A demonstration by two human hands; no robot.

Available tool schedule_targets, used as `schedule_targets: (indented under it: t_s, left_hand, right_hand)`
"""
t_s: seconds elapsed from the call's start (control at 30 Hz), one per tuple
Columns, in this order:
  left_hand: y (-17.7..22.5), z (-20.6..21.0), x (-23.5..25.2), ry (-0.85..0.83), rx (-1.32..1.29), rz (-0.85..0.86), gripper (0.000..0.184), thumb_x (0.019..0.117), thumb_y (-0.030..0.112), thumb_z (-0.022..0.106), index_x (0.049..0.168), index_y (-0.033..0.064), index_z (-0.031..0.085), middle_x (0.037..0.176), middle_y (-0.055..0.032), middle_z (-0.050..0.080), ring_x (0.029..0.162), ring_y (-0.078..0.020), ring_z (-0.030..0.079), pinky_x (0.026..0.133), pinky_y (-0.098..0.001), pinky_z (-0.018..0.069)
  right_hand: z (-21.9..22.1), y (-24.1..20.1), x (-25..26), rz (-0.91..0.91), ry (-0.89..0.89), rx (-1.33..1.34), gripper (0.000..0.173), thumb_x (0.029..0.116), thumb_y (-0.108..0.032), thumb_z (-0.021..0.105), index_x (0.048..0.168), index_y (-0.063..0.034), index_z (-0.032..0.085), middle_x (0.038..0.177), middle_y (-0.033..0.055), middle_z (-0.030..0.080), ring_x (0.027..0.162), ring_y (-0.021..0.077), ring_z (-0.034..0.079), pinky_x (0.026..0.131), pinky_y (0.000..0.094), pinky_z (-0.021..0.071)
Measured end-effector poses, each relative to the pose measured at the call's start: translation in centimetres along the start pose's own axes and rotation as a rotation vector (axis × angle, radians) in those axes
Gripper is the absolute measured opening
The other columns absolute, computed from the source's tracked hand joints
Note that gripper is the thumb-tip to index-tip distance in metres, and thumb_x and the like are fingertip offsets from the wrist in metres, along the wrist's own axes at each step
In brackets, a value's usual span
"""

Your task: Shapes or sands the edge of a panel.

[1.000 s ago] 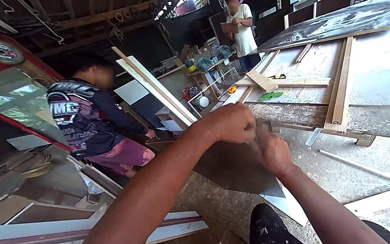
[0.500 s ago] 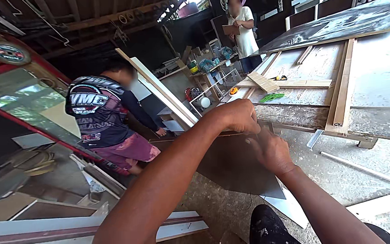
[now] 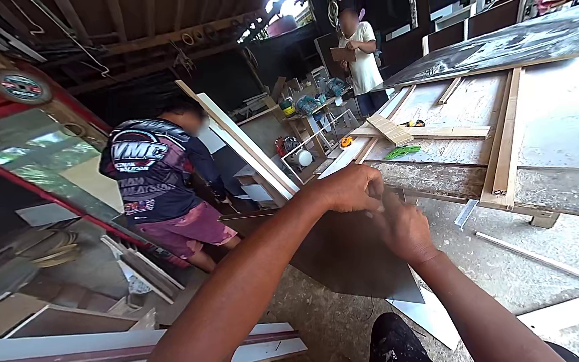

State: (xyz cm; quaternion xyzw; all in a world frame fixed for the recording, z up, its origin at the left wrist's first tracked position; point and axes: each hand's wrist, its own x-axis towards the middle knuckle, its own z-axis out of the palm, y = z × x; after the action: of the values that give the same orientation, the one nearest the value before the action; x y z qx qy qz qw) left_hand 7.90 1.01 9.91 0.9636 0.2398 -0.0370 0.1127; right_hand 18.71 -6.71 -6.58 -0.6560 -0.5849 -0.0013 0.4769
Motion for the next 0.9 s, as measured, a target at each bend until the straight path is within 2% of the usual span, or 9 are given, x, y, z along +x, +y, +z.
schedule_targets:
  t_s: [0.07,0.13,0.2,0.3,0.4,0.47,0.53,0.67,0.9]
  left_hand:
    - [0.0,0.0,0.1,-0.004,-0.019,0.003,0.024,0.0864,0.023,0.084,0.096,0.0064,0.069,0.082,-0.0044,0.067,0.073,-0.0137,0.063,0.069,-0.0329,0.0534]
    - [0.1,0.1,0.0,-0.015,-0.013,0.018,0.023,0.0871,0.022,0.083,0.092,0.0055,0.068,0.08,-0.0048,0.065,0.071,-0.0145,0.061,0.068,-0.034,0.0526]
    - [0.1,0.1,0.1,-0.004,-0.018,0.03,0.024,0.0863,0.02,0.084,0.099,0.0059,0.069,0.085,-0.0045,0.068,0.075,-0.0139,0.065,0.071,-0.0337,0.0555]
    - [0.5,0.0,0.1,-0.015,-0.035,0.021,0.033,0.0862,0.015,0.083,0.113,0.007,0.065,0.1,-0.0049,0.07,0.087,-0.0135,0.068,0.082,-0.033,0.0576]
    - [0.9,0.0,0.1,-0.031,-0.019,0.022,0.033,0.0867,0.013,0.083,0.114,0.0068,0.065,0.097,-0.0054,0.069,0.084,-0.0141,0.067,0.079,-0.0332,0.0577]
    - [1.1,0.2,0.1,-0.026,0.021,0.049,0.027,0.0888,0.011,0.079,0.112,0.0071,0.066,0.085,-0.0039,0.066,0.073,-0.0141,0.063,0.071,-0.034,0.055]
    - [1.1,0.4,0.1,-0.025,0.068,0.054,0.022,0.0915,0.012,0.076,0.111,0.0084,0.066,0.082,-0.0025,0.066,0.07,-0.0136,0.061,0.068,-0.0348,0.0542]
    - [0.5,0.1,-0.1,0.019,0.134,0.06,0.024,0.0885,0.022,0.081,0.107,0.0104,0.071,0.097,-0.0024,0.071,0.087,-0.0135,0.068,0.082,-0.036,0.0573]
    - [0.3,0.2,-0.2,0.037,0.17,0.122,0.022,0.0876,0.025,0.082,0.097,0.009,0.071,0.096,-0.0043,0.068,0.086,-0.0159,0.065,0.079,-0.0363,0.0554]
  right_hand:
    - [0.0,0.0,-0.1,-0.002,0.006,0.001,0.035,0.1002,-0.046,0.059,0.101,-0.0112,0.062,0.082,0.0082,0.066,0.071,0.03,0.067,0.058,0.0522,0.0527]
    - [0.1,0.1,-0.2,-0.017,0.02,0.012,0.032,0.0996,-0.042,0.06,0.1,-0.0104,0.063,0.081,0.0085,0.066,0.07,0.03,0.067,0.057,0.0528,0.0525]
    - [0.2,0.3,-0.1,-0.026,0.035,0.012,0.031,0.0994,-0.042,0.06,0.1,-0.0106,0.063,0.08,0.0083,0.065,0.069,0.0301,0.067,0.056,0.0528,0.0521]
    - [0.4,0.3,-0.2,-0.024,0.036,0.005,0.032,0.0994,-0.042,0.059,0.104,-0.011,0.063,0.08,0.0086,0.066,0.068,0.0306,0.068,0.055,0.0534,0.0525]
    - [0.2,0.1,-0.2,-0.004,0.008,0.001,0.033,0.1,-0.043,0.059,0.105,-0.0114,0.063,0.082,0.0085,0.066,0.07,0.0306,0.068,0.057,0.0531,0.053]
    - [0.1,0.1,-0.1,0.011,-0.004,-0.009,0.033,0.1001,-0.043,0.058,0.107,-0.011,0.065,0.084,0.0093,0.068,0.073,0.0312,0.069,0.06,0.0538,0.0539]
    - [0.1,0.1,-0.1,0.013,-0.005,-0.009,0.034,0.1004,-0.042,0.059,0.108,-0.0103,0.066,0.087,0.0104,0.069,0.075,0.032,0.07,0.061,0.0549,0.0545]
    - [0.2,0.0,-0.1,0.001,0.008,-0.008,0.035,0.1002,-0.046,0.058,0.102,-0.0113,0.062,0.081,0.0083,0.066,0.071,0.0301,0.068,0.058,0.0521,0.0529]
    - [0.2,0.0,-0.4,-0.009,0.016,-0.024,0.036,0.1005,-0.047,0.057,0.101,-0.012,0.062,0.08,0.0073,0.066,0.071,0.0289,0.068,0.058,0.0513,0.0533]
